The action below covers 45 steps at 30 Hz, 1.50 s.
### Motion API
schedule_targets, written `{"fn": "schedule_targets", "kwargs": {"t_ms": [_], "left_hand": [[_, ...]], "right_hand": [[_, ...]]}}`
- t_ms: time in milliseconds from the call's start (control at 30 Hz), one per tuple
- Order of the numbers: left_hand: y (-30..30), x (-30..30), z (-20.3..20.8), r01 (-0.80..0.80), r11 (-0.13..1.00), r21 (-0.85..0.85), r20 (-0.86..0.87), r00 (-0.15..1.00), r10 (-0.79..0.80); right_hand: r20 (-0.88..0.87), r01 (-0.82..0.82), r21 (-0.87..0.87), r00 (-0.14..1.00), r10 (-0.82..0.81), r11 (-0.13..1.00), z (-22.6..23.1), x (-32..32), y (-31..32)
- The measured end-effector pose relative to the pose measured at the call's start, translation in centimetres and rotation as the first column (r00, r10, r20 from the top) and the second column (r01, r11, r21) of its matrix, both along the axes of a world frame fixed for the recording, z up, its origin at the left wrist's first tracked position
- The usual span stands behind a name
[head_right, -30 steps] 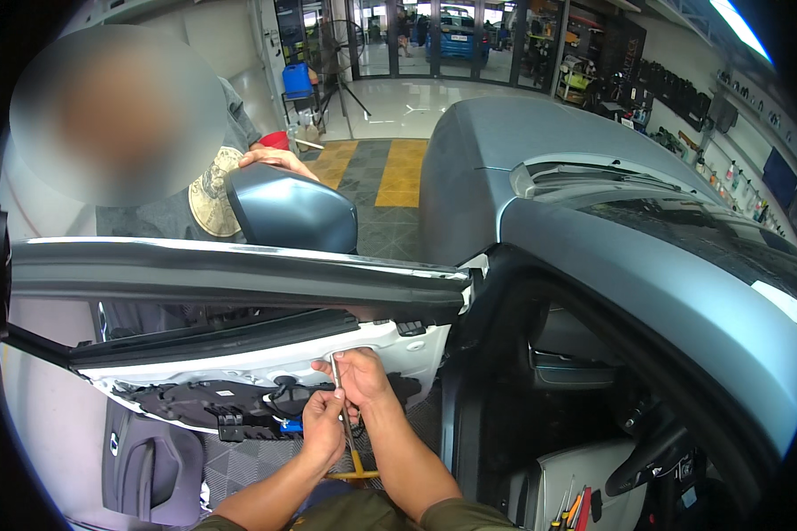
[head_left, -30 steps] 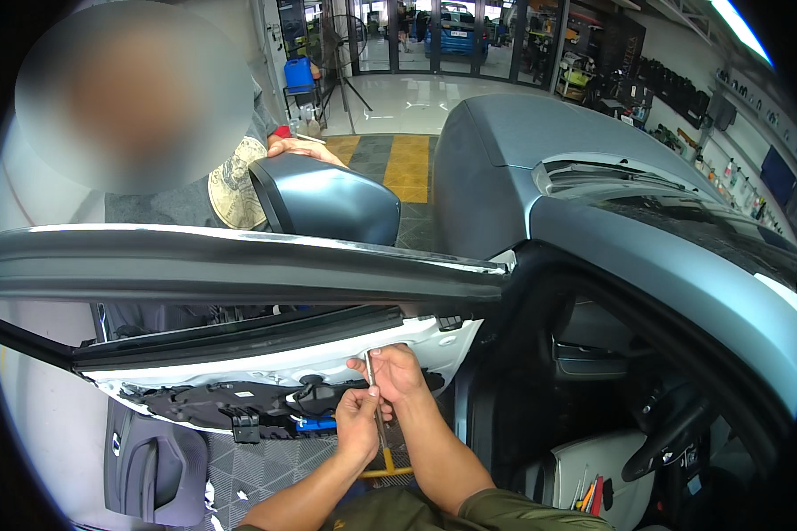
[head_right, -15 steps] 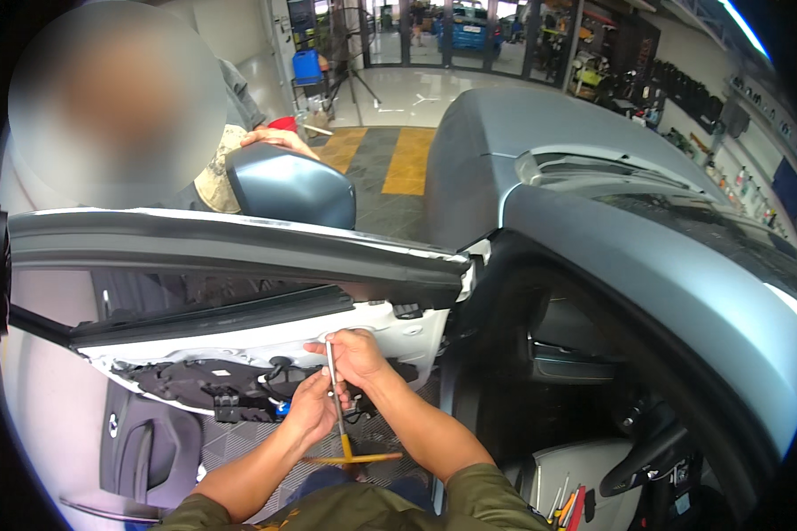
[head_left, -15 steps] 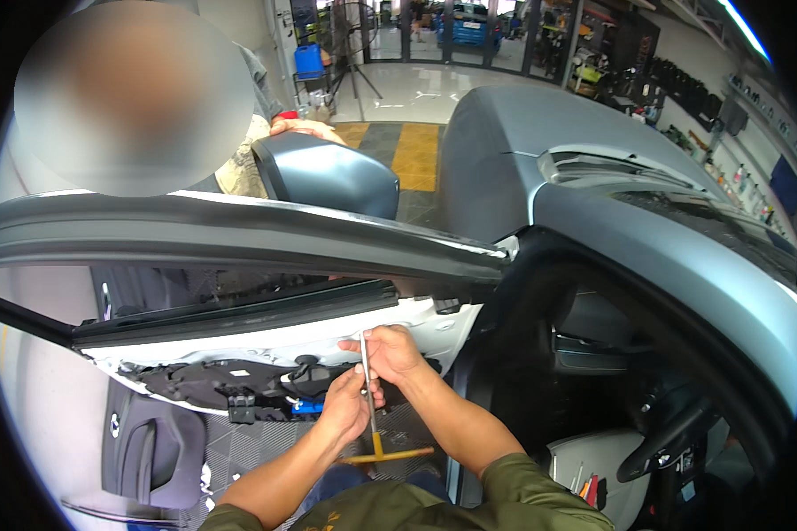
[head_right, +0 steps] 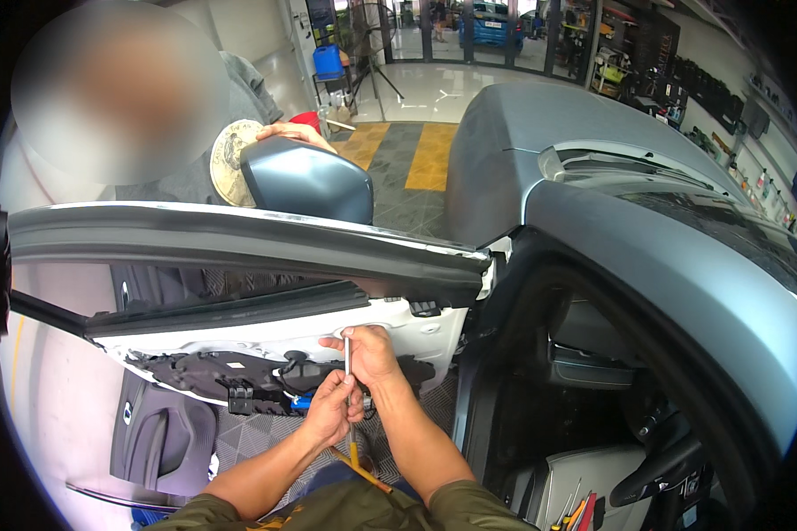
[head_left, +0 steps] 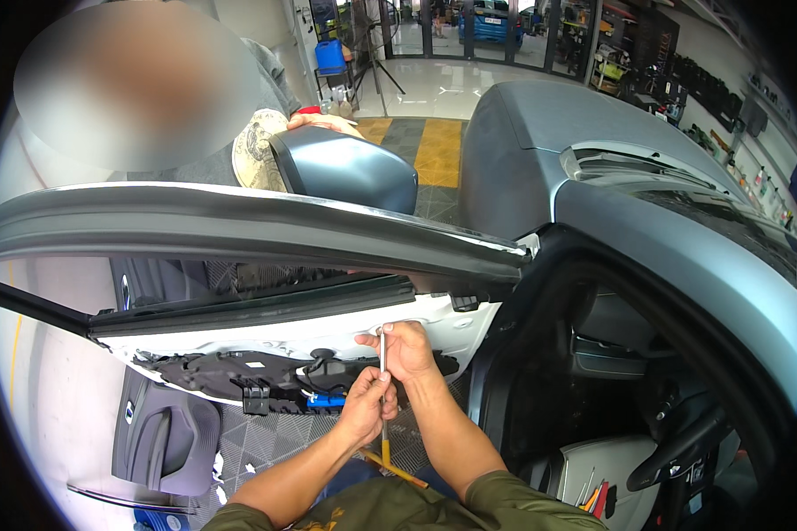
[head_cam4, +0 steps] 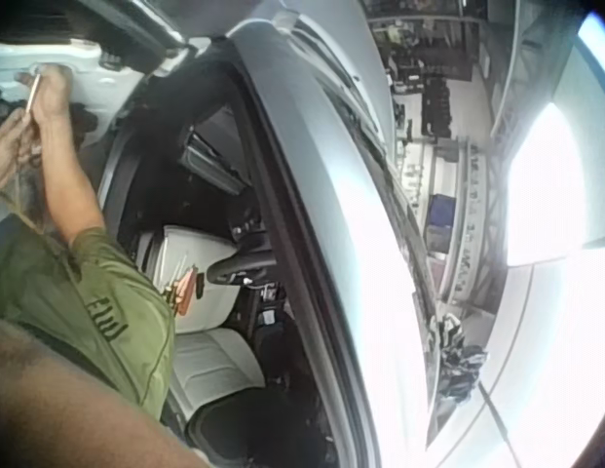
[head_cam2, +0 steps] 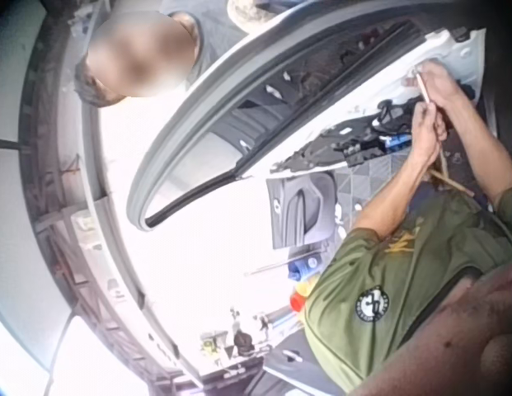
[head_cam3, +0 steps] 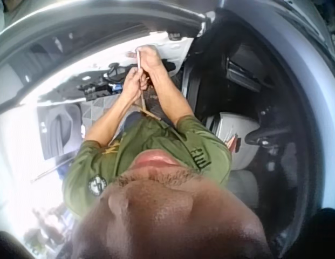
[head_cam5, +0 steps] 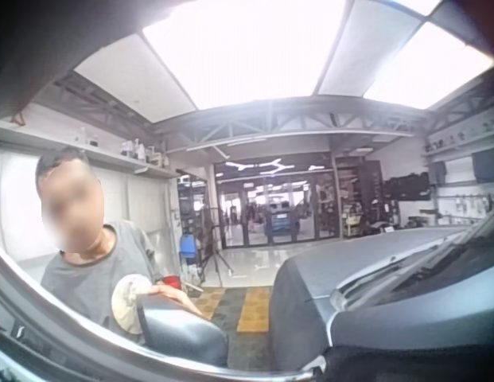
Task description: The person uses a T-handle wrench to loosen and remove bolts securing the side mirror to the car door. After removing the mirror, the person disconnects the wiring harness and sets the mirror aside.
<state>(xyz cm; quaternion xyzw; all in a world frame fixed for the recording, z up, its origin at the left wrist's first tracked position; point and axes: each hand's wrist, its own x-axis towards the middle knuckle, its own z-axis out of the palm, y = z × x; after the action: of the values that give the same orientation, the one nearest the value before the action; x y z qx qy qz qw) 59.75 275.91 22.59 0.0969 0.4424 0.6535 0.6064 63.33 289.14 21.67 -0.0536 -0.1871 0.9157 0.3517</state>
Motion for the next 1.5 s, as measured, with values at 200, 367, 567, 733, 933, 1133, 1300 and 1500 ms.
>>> {"fn": "schedule_targets", "kwargs": {"t_ms": [200,367,567,733,933,1133,1300,1500], "left_hand": [[-1.9,-1.0,-1.6,0.032,0.999,-0.024,-0.099,0.995,-0.034],[-2.8,-2.2,-1.4,0.073,0.997,-0.034,-0.108,0.991,-0.076],[-5.2,-4.0,-0.7,0.115,0.991,-0.065,-0.097,0.988,-0.121],[-4.7,-4.5,-0.4,0.184,0.98,-0.07,-0.132,0.973,-0.192],[-3.9,-4.4,-0.2,0.156,0.986,-0.054,-0.116,0.98,-0.161],[-3.6,-3.8,0.3,0.127,0.991,-0.047,-0.01,0.992,-0.128],[-3.9,-3.6,0.7,0.115,0.993,-0.029,0.023,0.993,-0.115],[-4.4,-3.4,0.8,0.106,0.994,-0.036,0.005,0.994,-0.106]], "right_hand": [[0.051,0.073,-0.026,0.996,-0.071,0.997,0.6,-0.6,-0.8],[-0.027,0.093,-0.061,0.995,-0.095,0.994,0.3,-1.3,-1.3],[-0.046,0.065,-0.126,0.996,-0.071,0.99,0.7,-1.6,-1.8],[0.032,0.047,-0.096,0.999,-0.044,0.994,0.4,-1.7,-1.4],[-0.07,-0.012,-0.125,0.998,0.004,0.992,-0.5,-2.4,-1.1],[-0.079,-0.032,-0.055,0.996,0.028,0.998,0.1,-2.0,-1.3],[-0.061,-0.049,-0.061,0.997,0.046,0.997,0.6,-1.8,-1.6],[-0.042,-0.04,-0.106,0.998,0.036,0.994,0.8,-1.6,-1.9]]}}
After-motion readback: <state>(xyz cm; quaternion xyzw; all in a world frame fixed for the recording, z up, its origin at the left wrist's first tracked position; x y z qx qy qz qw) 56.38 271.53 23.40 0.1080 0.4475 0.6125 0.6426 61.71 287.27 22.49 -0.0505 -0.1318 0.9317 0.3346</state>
